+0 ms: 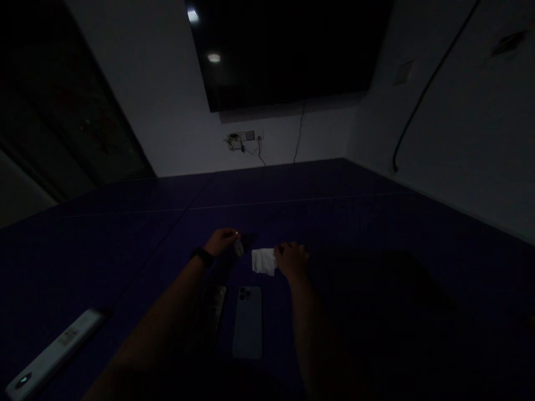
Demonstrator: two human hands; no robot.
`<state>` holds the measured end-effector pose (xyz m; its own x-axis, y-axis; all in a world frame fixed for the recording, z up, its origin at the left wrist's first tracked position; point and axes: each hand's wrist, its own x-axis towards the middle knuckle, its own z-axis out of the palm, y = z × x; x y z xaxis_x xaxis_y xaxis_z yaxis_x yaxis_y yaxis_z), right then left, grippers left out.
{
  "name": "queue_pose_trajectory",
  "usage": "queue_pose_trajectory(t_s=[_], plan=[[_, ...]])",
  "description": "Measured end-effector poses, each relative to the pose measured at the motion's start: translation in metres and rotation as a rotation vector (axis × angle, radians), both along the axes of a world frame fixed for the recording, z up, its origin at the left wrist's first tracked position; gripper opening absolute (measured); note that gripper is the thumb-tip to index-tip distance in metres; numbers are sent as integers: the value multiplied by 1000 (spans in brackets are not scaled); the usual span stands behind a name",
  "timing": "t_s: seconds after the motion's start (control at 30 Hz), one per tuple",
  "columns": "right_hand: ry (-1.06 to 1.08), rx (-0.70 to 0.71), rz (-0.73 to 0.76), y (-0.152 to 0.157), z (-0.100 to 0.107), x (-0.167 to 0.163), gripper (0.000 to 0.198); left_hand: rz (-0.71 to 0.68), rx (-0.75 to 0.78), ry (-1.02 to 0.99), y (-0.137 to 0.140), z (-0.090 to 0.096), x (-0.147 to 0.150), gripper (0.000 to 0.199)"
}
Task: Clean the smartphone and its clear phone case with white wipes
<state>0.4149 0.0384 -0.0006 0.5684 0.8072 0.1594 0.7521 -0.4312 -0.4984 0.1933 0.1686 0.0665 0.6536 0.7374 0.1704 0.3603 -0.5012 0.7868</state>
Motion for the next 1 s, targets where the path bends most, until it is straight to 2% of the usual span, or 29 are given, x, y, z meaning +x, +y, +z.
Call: queue_pose_trajectory(t_s=[0.1, 0.23, 0.33, 0.4, 0.6, 0.7, 0.83, 1.0], plan=[[36, 33, 47, 3, -2, -5, 32, 36, 33, -92, -3, 13, 1, 28], [148, 101, 75, 5, -6, -6, 20, 73, 88, -211, -10, 44, 0, 26], [297, 175, 93, 8, -8, -5, 11, 66, 95, -278, -19, 63, 4, 26], [435, 229, 121, 11, -9, -5, 9, 53, 79, -307, -28, 68, 10, 26], [970, 392, 190, 20, -7, -11, 23, 60, 44, -360, -58, 63, 32, 30], [1222, 433, 231, 21, -8, -16, 24, 41, 31, -354, -66, 62, 38, 31], [1457, 389, 239, 23, -11, -22, 25, 25, 31, -292, -60, 55, 48, 27], [1588, 330, 206, 25, -14, -23, 34, 35, 47, -160, -47, 29, 62, 24]])
